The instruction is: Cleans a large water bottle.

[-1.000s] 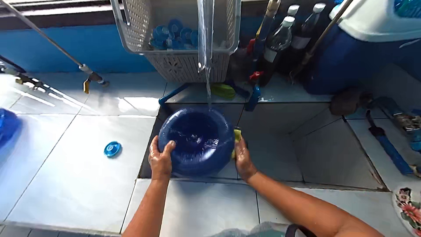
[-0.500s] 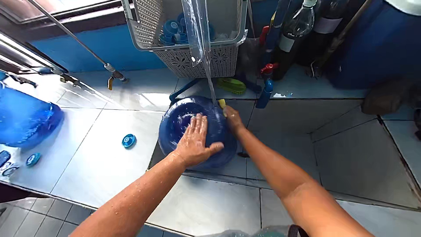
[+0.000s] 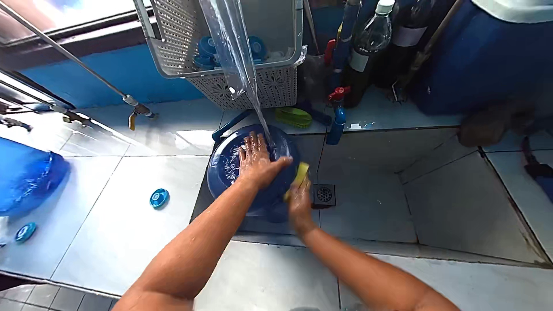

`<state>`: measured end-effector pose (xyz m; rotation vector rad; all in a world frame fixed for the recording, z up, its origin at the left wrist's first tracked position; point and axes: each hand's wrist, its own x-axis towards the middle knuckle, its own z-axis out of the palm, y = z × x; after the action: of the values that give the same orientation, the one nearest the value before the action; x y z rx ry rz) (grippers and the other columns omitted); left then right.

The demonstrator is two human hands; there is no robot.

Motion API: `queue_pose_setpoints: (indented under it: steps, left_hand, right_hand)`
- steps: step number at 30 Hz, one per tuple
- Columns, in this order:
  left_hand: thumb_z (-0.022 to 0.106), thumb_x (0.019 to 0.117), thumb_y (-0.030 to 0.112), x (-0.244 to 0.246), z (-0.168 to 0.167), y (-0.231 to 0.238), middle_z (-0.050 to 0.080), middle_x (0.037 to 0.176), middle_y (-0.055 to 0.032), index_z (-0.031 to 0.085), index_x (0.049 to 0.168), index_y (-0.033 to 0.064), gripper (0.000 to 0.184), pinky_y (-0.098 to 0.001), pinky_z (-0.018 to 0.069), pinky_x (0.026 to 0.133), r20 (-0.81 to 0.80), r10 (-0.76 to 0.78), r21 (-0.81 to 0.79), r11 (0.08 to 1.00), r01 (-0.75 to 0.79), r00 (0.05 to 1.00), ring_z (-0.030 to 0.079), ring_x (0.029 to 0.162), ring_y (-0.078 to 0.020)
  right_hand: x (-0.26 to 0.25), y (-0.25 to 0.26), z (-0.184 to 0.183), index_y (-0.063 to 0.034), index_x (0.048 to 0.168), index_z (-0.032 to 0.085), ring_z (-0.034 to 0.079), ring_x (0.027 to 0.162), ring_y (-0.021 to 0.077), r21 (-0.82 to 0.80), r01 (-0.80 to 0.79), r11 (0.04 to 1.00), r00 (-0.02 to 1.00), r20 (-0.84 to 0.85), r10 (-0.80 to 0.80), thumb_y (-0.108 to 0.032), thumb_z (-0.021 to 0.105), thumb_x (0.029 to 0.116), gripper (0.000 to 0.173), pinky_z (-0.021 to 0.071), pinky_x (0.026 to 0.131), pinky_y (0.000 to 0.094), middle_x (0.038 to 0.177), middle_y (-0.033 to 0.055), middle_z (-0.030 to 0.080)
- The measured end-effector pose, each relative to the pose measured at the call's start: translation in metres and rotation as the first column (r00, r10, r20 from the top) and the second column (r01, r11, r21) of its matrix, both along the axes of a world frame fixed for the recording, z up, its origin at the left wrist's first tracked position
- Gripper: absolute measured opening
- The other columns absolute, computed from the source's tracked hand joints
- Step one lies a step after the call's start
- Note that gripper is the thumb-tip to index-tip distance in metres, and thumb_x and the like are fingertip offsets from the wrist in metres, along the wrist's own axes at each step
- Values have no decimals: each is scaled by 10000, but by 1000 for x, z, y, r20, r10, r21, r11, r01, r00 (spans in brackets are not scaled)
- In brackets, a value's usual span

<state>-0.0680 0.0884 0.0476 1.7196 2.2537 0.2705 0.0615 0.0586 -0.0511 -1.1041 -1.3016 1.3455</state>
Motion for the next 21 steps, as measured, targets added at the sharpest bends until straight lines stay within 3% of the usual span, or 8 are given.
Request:
queue_pose_setpoints:
  steps: [3, 6, 11, 14, 16, 18, 20, 21]
  left_hand:
    - [485, 975, 670, 22, 2, -11, 72, 1658, -342, 113, 1583, -117, 1062, -620, 75, 1247, 2, -89, 2, 996, 89, 996, 65, 1557, -470]
    - [550, 835, 817, 16, -7, -30, 69, 1708, -208, 164, 1616, -26, 1212, -596, 36, 1255, -35, -369, -85, 927, 365, 929, 40, 1587, -353]
    - [472, 964, 697, 1, 2, 11, 86, 1661, -333, 143, 1586, -100, 1063, -636, 68, 1240, 27, 105, 26, 994, -106, 994, 76, 1554, -478]
    - [454, 999, 636, 10, 0, -30, 110, 1666, -313, 143, 1588, -101, 993, -594, 118, 1254, 21, -237, -28, 971, 238, 971, 104, 1564, -428]
    - [452, 946, 732, 8, -5, -39, 80, 1707, -206, 148, 1621, -18, 1054, -594, 36, 1256, -38, -409, -130, 907, 401, 912, 36, 1591, -328]
    - [450, 930, 755, 1, -7, -25, 131, 1711, -161, 199, 1624, 18, 1043, -618, 36, 1247, -84, -318, -70, 947, 312, 944, 70, 1590, -319]
    - [442, 987, 689, 6, -2, -5, 134, 1688, -244, 188, 1605, -41, 990, -619, 63, 1250, -68, -110, -21, 994, 108, 992, 96, 1573, -402]
    - [439, 1008, 650, 16, 1, -2, 118, 1671, -298, 166, 1591, -86, 978, -621, 79, 1247, -50, -61, -13, 998, 60, 997, 98, 1562, -444]
  right_hand:
    - [12, 26, 10, 174, 1470, 373, 463, 1391, 407, -31, -34, 999, 998, 53, 35, -104, 395, 1051, 503, 358, 1181, 472, 1470, 373, 451]
    - [31, 89, 8, 77, 1351, 549, 620, 1160, 290, -155, -123, 980, 992, 24, 128, -226, 340, 1120, 435, 498, 1005, 479, 1261, 252, 633]
    - [-10, -13, 5, 221, 1484, 293, 341, 1468, 484, 75, -1, 997, 1000, 29, -1, -123, 406, 1011, 596, 261, 1237, 501, 1534, 431, 321]
    - [15, 61, 16, 144, 1404, 476, 565, 1280, 350, -55, -105, 993, 991, 73, 109, -124, 383, 1092, 422, 447, 1101, 465, 1366, 321, 565]
    - [25, 85, 10, 86, 1367, 546, 595, 1226, 340, -104, -101, 989, 991, 79, 109, -223, 342, 1122, 444, 468, 1051, 511, 1312, 281, 613]
    - [18, 42, 1, 102, 1485, 401, 480, 1390, 365, -30, -34, 999, 996, 78, 37, -218, 332, 1111, 497, 386, 1170, 487, 1479, 314, 477]
    - [1, -6, 0, 199, 1518, 230, 317, 1490, 449, 6, 29, 1000, 1000, 10, -29, -139, 381, 1036, 608, 257, 1245, 474, 1564, 414, 280]
    - [2, -6, 5, 216, 1503, 244, 328, 1476, 465, 4, 35, 999, 999, 8, -35, -98, 390, 1022, 593, 264, 1236, 478, 1547, 431, 289]
